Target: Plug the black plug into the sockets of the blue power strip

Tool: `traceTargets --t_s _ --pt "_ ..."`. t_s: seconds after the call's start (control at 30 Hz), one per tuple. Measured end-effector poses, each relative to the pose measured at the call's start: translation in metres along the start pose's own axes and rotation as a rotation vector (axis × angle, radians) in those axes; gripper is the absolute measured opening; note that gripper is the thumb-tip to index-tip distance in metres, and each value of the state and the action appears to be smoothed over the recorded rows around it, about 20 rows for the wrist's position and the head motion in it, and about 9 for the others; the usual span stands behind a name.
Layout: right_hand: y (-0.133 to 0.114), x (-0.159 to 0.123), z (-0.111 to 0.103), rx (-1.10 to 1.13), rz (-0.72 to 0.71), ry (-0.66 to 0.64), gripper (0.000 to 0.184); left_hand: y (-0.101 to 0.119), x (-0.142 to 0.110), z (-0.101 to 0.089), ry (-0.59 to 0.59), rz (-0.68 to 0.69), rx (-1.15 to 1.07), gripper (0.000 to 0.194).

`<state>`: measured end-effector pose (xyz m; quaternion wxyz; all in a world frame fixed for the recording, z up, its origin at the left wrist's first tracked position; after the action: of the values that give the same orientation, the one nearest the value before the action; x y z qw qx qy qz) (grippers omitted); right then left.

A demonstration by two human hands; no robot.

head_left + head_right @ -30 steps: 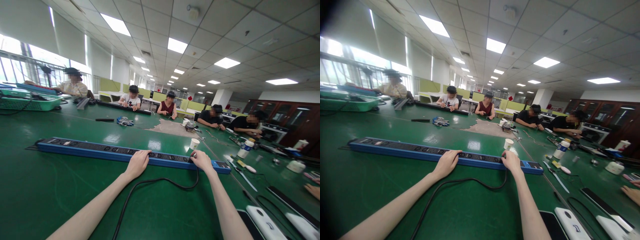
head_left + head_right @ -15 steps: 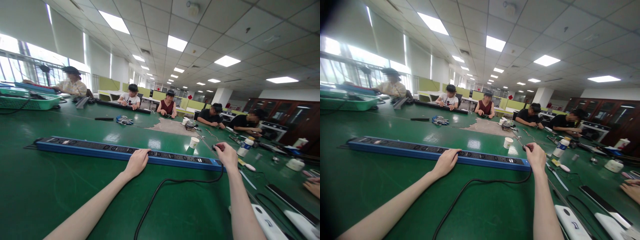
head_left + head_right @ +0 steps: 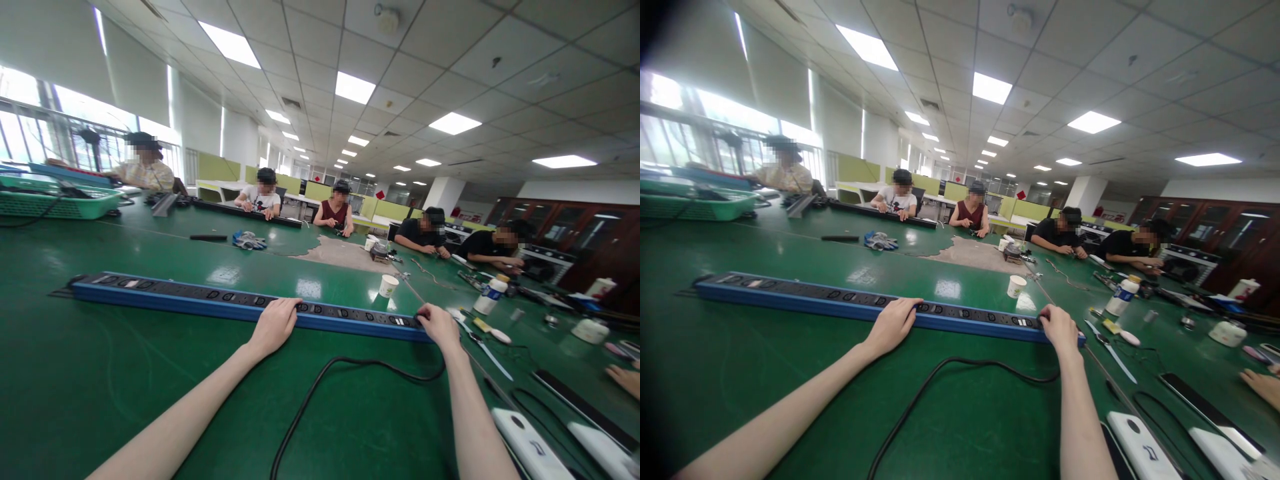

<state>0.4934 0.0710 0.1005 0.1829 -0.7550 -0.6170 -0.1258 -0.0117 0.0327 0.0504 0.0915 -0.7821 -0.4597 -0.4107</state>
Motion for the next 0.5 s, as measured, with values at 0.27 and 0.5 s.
traceTargets --t_s 0.27,0.5 --pt "-0.005 -0.005 -0.004 -0.026 0.087 0.008 0.019 0.003 0.0 -0.001 0.003 0.004 -0.001 0.037" --pt "0.002 -0.01 -0.011 0.122 0.074 -0.025 0.024 0.003 0.001 -0.001 0.006 0.004 -0.004 0.038"
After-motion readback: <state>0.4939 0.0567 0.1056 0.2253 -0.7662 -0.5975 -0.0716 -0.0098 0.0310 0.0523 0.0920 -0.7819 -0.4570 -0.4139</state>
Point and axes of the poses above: each hand's wrist, its own x-axis towards the middle knuckle, its own z-axis out of the palm, y = z × x, the point moved 7 cm from there along x, towards the middle knuckle, and after that the axes turned 1 degree about -y, right-handed, at the moved point
